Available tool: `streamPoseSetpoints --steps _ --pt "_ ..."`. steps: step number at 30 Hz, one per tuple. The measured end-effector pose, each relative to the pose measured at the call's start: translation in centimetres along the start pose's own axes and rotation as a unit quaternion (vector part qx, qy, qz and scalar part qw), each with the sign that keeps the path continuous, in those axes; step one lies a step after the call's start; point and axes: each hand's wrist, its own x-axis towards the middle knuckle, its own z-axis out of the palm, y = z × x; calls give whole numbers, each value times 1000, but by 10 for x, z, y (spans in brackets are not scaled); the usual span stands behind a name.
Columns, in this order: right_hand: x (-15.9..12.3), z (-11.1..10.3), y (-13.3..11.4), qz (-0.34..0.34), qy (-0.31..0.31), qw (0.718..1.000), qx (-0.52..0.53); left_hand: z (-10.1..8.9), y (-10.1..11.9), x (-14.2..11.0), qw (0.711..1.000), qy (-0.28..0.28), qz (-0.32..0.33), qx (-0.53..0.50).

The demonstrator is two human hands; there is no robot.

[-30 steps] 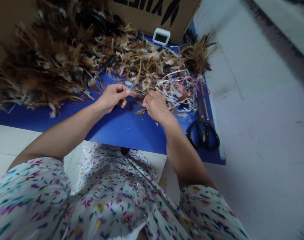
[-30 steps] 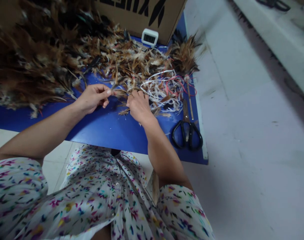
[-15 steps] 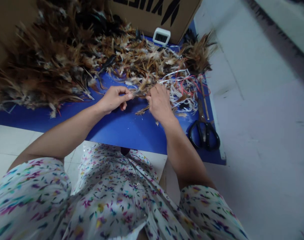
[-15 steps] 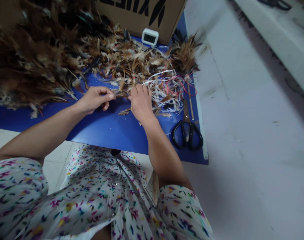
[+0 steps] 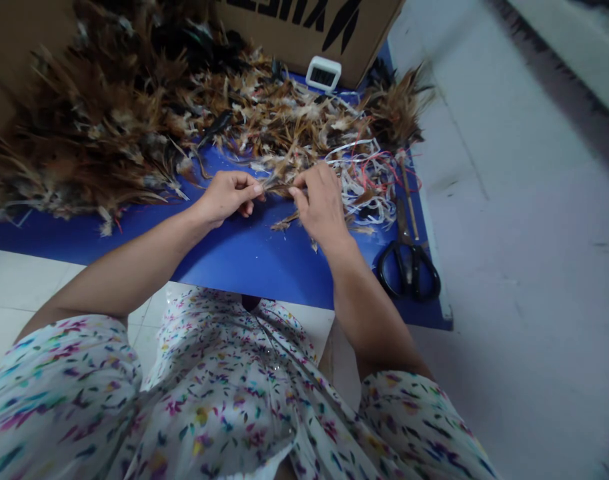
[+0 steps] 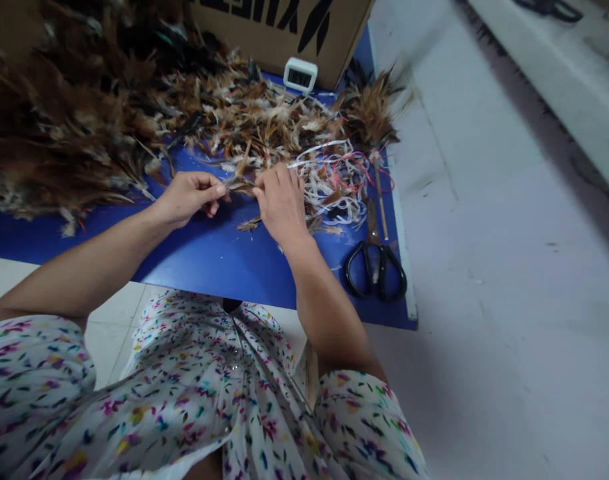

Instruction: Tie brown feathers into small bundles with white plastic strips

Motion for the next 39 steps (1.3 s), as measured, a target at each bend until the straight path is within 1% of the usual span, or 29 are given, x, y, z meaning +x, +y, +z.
streamPoseSetpoints --steps 2,4,6,7,9,11,13,15,17,21,23,27,31,35,39 --pt "1 -3 -6 -14 31 999 35 1 1 0 999 16 -6 -33" --pt "0 -3 -14 -20 43 995 84 3 3 -1 998 20 -12 -65" --pt "-2 1 -21 -2 29 988 154 4 6 -2 996 13 -16 -86" --pt "-3 4 -24 21 15 980 195 5 6 -3 995 8 -17 -94" --pt "-4 12 -27 91 -9 955 281 7 6 -4 994 -5 -14 -106" --pt "-4 19 -27 153 -22 919 362 9 4 -5 993 -20 -8 -118" --pt "-3 22 -26 182 -23 886 425 10 2 -6 991 -37 -2 -127" --pt "-1 23 -25 189 -16 871 452 11 1 -6 990 -51 0 -129" --pt "1 22 -24 189 -9 873 449 12 1 -7 991 -57 -5 -124" --pt "1 21 -22 180 -15 883 434 12 2 -8 990 -63 -23 -120" --pt "1 21 -20 170 3 888 427 12 2 -8 989 -62 -33 -129" --pt "0 19 -16 148 57 905 394 10 3 -8 988 -47 -58 -137" --pt "0 17 -15 131 68 918 368 11 5 -8 988 -48 -71 -129" --pt "-2 18 -16 115 63 922 364 12 6 -8 986 -49 -75 -137" --pt "-2 19 -17 101 72 915 385 12 6 -8 986 -48 -82 -140"
